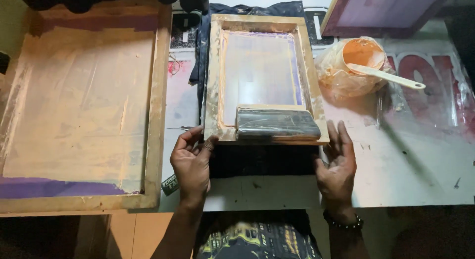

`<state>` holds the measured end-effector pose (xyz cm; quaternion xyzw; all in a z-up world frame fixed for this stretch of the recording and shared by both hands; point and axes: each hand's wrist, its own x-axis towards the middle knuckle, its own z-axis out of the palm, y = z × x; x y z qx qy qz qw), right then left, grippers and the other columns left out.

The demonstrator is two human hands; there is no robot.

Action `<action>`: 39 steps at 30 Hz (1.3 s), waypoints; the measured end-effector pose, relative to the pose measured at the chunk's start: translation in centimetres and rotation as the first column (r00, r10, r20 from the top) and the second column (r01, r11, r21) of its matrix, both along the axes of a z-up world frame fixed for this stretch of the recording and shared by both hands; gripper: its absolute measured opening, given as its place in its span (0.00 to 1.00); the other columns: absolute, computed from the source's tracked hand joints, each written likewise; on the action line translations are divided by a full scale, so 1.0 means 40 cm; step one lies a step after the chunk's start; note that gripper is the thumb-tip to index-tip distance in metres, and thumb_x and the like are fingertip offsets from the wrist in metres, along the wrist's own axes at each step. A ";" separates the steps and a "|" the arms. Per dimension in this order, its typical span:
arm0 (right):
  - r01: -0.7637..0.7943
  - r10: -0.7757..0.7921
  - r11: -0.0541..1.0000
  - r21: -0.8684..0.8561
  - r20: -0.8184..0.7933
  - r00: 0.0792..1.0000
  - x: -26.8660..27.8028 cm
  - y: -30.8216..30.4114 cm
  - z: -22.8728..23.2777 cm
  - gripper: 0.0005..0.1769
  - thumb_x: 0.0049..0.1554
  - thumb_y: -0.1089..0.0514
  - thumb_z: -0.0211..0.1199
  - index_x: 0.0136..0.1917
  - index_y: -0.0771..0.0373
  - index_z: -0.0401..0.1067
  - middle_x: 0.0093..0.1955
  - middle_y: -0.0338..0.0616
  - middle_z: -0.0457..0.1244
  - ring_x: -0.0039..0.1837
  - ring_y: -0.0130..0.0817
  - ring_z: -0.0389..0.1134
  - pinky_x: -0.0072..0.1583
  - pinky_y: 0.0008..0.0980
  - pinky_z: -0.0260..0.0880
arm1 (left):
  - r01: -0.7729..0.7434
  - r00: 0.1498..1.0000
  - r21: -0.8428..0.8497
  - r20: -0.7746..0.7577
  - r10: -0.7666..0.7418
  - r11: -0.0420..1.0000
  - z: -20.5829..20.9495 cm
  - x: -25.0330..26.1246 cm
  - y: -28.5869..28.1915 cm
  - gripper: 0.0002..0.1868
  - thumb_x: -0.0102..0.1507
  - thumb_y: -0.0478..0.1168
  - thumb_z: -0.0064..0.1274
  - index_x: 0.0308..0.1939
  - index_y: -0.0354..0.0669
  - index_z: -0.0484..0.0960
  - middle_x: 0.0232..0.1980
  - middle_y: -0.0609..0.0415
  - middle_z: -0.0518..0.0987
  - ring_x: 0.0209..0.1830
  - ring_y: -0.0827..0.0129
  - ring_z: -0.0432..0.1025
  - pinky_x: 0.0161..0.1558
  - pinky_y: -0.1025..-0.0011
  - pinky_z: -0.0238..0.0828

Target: The person uses a squeegee to pull orange ink across a screen printing frame placed over a dark garment. They repeatedly scrape the ink across the mesh to ensure even coverage. Later, they use a plastic spatula to scoop more orange ink from a container and apply it to the screen before resuming the squeegee motion.

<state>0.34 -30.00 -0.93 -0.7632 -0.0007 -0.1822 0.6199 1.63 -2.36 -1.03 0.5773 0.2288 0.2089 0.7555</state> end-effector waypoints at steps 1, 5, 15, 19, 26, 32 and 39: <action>-0.003 0.003 1.000 0.001 0.006 1.000 -0.015 0.019 0.026 0.60 0.40 0.87 0.54 0.84 0.65 0.46 0.78 0.62 0.56 0.76 0.50 0.58 0.69 0.51 0.61 | -0.003 1.000 0.001 0.006 0.003 1.000 0.016 -0.003 -0.005 0.23 0.55 0.31 0.71 0.51 0.33 0.81 0.43 0.49 0.82 0.32 0.74 0.79 0.32 0.79 0.80; 0.277 -0.077 0.845 0.457 -0.409 0.909 -0.095 0.040 0.017 0.28 0.51 0.74 0.55 0.65 0.67 0.58 0.58 0.62 0.64 0.47 0.29 0.57 0.47 0.26 0.50 | 0.014 0.993 -0.095 -0.117 -0.026 0.995 0.047 -0.026 -0.014 0.21 0.57 0.35 0.67 0.52 0.37 0.81 0.44 0.50 0.81 0.34 0.75 0.72 0.21 0.80 0.66; 0.117 0.360 0.271 0.955 -0.213 0.908 -0.017 0.035 0.013 0.19 0.55 0.67 0.55 0.60 0.68 0.73 0.55 0.51 0.71 0.64 0.40 0.70 0.75 0.40 0.60 | 0.004 0.988 -0.137 -0.153 -0.025 0.991 0.077 -0.020 -0.008 0.21 0.56 0.36 0.67 0.53 0.37 0.82 0.45 0.48 0.81 0.37 0.73 0.74 0.16 0.81 0.63; 0.235 0.160 0.402 0.885 -0.320 0.934 0.021 0.019 0.057 0.26 0.52 0.64 0.59 0.66 0.65 0.69 0.58 0.50 0.68 0.62 0.45 0.69 0.68 0.47 0.71 | -0.015 0.988 -0.113 -0.157 -0.003 0.993 0.081 -0.018 -0.011 0.21 0.55 0.36 0.67 0.52 0.38 0.81 0.46 0.48 0.81 0.35 0.74 0.74 0.15 0.81 0.62; 0.181 0.164 0.763 0.620 -0.457 0.874 0.041 -0.042 0.018 0.09 0.65 0.56 0.62 0.54 0.62 0.74 0.41 0.34 0.66 0.40 0.17 0.64 0.43 0.13 0.65 | 0.010 0.996 -0.024 -0.092 -0.012 1.000 0.053 -0.023 -0.008 0.19 0.57 0.32 0.65 0.52 0.36 0.82 0.44 0.48 0.84 0.44 0.71 0.76 0.48 0.79 0.76; 0.209 0.131 0.795 0.569 -0.498 0.857 0.030 -0.061 -0.034 0.12 0.61 0.55 0.65 0.55 0.63 0.75 0.36 0.34 0.64 0.38 0.21 0.64 0.43 0.17 0.64 | 0.019 0.990 -0.079 -0.138 -0.030 0.997 0.033 -0.040 -0.011 0.16 0.58 0.30 0.64 0.50 0.36 0.82 0.44 0.48 0.83 0.45 0.68 0.77 0.51 0.75 0.78; 0.302 0.068 0.811 0.500 -0.595 0.801 0.011 -0.061 -0.040 0.17 0.59 0.61 0.64 0.61 0.68 0.73 0.54 0.47 0.69 0.54 0.31 0.70 0.58 0.25 0.71 | 0.076 0.963 -0.129 -0.248 -0.106 0.989 0.040 -0.075 -0.001 0.16 0.60 0.32 0.62 0.52 0.38 0.80 0.49 0.44 0.84 0.51 0.66 0.79 0.56 0.75 0.77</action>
